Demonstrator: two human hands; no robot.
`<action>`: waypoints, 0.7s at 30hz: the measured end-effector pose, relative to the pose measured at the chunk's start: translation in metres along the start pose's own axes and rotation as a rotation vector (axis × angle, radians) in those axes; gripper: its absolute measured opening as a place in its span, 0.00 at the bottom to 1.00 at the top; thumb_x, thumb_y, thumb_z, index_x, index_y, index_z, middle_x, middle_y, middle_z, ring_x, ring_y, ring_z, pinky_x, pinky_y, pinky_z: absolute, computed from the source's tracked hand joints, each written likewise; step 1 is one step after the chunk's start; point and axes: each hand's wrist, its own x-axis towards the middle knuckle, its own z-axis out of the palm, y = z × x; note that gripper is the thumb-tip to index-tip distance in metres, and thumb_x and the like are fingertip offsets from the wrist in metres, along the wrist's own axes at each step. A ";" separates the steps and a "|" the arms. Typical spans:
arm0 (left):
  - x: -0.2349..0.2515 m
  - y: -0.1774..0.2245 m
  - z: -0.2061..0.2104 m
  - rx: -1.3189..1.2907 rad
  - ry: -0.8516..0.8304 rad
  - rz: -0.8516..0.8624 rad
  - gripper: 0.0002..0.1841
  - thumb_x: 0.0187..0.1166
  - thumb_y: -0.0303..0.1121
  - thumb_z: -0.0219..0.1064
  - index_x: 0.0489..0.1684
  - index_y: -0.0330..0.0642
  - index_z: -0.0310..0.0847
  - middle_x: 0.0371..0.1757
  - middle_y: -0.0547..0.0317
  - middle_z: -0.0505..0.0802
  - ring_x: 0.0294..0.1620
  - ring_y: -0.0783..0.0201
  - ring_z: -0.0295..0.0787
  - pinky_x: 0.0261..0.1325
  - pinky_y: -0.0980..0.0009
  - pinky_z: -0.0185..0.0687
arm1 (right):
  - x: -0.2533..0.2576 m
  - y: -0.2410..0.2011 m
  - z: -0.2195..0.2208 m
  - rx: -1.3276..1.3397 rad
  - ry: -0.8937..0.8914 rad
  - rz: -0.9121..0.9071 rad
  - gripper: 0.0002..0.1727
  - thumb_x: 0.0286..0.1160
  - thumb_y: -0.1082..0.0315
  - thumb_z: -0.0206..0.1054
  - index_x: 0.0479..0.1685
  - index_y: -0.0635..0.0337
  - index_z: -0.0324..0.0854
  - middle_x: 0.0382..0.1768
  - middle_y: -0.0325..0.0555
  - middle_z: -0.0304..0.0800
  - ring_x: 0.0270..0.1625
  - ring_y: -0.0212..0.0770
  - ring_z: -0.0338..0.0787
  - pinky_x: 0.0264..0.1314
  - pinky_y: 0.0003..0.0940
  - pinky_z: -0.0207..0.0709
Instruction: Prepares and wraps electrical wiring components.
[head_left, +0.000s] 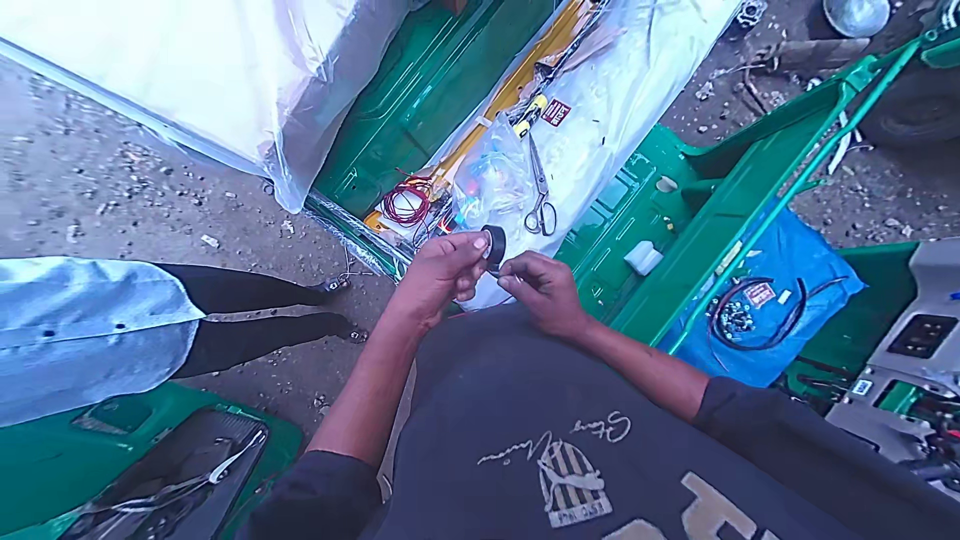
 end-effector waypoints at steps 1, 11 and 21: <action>-0.001 -0.001 0.000 0.103 0.026 0.043 0.14 0.91 0.35 0.58 0.60 0.39 0.86 0.23 0.63 0.80 0.13 0.76 0.65 0.14 0.84 0.62 | 0.000 -0.003 0.000 0.039 0.008 0.027 0.06 0.78 0.73 0.71 0.46 0.64 0.89 0.40 0.44 0.90 0.36 0.35 0.89 0.39 0.32 0.89; -0.020 -0.014 -0.010 0.793 0.185 0.511 0.17 0.74 0.37 0.77 0.61 0.51 0.92 0.53 0.67 0.95 0.55 0.68 0.90 0.61 0.65 0.88 | 0.004 -0.020 0.000 0.216 -0.011 0.061 0.06 0.80 0.74 0.68 0.48 0.67 0.86 0.39 0.49 0.90 0.32 0.38 0.87 0.35 0.33 0.86; -0.030 -0.014 -0.008 0.815 0.293 0.708 0.04 0.74 0.31 0.77 0.41 0.43 0.94 0.44 0.63 0.95 0.46 0.67 0.92 0.53 0.66 0.91 | 0.015 -0.023 -0.004 0.279 -0.043 0.094 0.06 0.81 0.75 0.68 0.48 0.69 0.86 0.33 0.51 0.89 0.28 0.37 0.84 0.31 0.30 0.82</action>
